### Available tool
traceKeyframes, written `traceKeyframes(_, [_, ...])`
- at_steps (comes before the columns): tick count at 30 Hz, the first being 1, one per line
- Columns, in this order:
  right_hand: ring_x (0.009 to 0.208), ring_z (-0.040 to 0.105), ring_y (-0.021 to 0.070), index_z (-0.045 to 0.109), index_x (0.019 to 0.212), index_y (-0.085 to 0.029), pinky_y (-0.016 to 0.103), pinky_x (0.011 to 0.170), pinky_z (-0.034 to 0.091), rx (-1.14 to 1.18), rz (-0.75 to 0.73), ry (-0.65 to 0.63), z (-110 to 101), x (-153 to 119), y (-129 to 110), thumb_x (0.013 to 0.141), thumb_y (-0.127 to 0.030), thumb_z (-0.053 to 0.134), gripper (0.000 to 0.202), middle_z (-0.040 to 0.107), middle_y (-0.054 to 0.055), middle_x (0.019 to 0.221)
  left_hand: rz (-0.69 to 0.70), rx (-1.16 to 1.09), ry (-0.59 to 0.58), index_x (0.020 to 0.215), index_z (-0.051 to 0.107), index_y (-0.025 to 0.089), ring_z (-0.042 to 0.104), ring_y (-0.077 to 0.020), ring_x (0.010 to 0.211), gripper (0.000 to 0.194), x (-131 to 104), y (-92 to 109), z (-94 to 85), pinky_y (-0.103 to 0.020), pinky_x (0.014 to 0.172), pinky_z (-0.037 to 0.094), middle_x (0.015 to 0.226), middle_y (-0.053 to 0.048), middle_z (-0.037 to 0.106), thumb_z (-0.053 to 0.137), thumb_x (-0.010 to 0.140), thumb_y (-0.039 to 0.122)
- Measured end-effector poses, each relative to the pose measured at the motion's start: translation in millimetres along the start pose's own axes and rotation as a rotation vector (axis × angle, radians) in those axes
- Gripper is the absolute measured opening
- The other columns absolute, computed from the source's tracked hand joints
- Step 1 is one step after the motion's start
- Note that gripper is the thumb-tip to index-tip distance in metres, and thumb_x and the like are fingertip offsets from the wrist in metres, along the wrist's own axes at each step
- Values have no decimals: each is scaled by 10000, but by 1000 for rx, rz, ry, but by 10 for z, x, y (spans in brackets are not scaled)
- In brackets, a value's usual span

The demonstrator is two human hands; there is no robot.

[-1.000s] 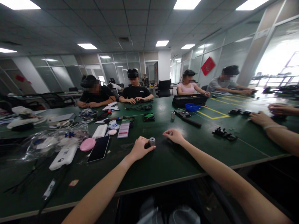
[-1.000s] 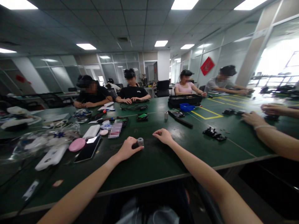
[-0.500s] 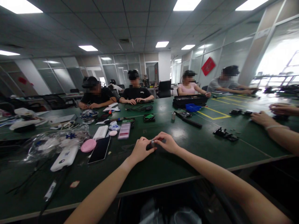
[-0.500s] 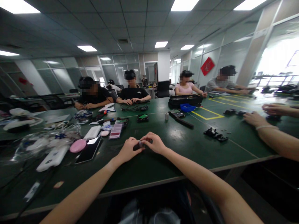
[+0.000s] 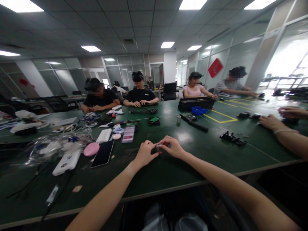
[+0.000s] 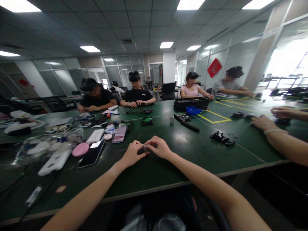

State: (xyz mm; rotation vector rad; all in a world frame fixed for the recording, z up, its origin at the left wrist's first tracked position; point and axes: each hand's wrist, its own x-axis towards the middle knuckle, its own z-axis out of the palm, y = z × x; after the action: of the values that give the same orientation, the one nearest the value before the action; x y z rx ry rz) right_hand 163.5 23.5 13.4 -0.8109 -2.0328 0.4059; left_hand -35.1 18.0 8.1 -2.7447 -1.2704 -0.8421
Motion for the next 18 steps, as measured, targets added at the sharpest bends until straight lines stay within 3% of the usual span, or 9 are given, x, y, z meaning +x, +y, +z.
traceKeyframes(7, [648, 514, 118, 692, 929, -189, 245, 617, 438, -21, -20, 43, 3, -5, 23, 855, -338, 588, 196, 594, 30, 777, 19, 20, 10, 897, 639, 191, 510, -209, 901, 274, 3, -8, 10, -328, 738, 368, 878, -31, 645, 633, 808, 449])
traceKeyframes(18, [627, 502, 106, 701, 957, -200, 233, 592, 424, -15, 44, -13, -13, -6, 24, 846, -388, 590, 245, 587, 23, 791, 24, 12, -18, 945, 641, 207, 525, -207, 903, 257, 18, 4, 2, -329, 753, 360, 920, -24, 667, 636, 815, 428])
